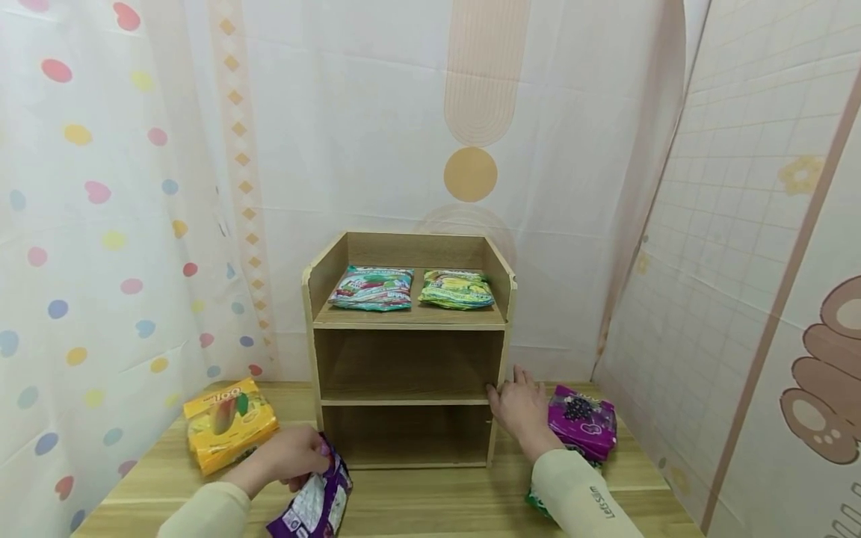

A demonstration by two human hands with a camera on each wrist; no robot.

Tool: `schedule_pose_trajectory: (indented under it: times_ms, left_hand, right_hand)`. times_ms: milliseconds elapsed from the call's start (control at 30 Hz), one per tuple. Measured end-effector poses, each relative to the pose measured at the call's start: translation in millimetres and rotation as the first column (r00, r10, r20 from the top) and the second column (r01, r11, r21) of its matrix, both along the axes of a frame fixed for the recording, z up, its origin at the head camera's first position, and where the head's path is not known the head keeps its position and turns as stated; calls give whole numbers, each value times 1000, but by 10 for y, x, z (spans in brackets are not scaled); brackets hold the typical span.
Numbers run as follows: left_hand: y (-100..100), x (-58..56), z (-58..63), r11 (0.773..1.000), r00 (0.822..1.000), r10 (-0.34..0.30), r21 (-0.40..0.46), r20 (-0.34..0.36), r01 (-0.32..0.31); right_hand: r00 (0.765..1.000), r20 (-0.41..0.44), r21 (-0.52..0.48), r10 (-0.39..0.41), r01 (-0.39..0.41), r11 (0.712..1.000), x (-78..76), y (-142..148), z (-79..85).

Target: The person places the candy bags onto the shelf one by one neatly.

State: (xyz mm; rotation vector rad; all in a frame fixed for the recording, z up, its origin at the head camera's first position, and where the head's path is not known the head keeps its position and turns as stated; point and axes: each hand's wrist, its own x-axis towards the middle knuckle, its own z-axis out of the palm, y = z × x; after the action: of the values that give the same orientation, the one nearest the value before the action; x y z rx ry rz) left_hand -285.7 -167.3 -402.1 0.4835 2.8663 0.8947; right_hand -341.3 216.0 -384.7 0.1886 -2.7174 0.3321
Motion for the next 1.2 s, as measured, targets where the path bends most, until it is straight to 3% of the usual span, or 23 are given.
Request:
schedule_pose_trajectory:
  times_ms: [167, 267, 400, 533, 833, 1067, 1200]
  left_hand:
    - [117, -24, 10, 994, 998, -61, 96, 23, 59]
    - [187, -34, 5, 976, 988, -136, 178, 67, 122]
    - [265, -9, -15, 958, 977, -203, 221, 63, 185]
    - [303, 19, -57, 961, 977, -212, 184, 6, 207]
    - [378, 35, -224, 988, 984, -152, -26, -88, 151]
    - [580, 91, -402, 978, 972, -153, -168, -176, 124]
    - [739, 170, -460, 959, 956, -140, -276, -256, 66]
  right_hand:
    - [1000, -12, 4, -3, 3, 1000, -1, 5, 1]
    - [1000, -22, 15, -4, 4, 1000, 2, 11, -3]
    - [1000, -29, 19, -7, 7, 1000, 2, 14, -17]
    - [1000, -26, 14, -6, 6, 1000, 2, 10, -19]
    - [1000, -9, 8, -1, 1, 1000, 4, 1, -1]
    - [1000, -6, -1, -5, 5, 1000, 18, -7, -1]
    - [1000, -10, -2, -1, 1, 1000, 22, -13, 4]
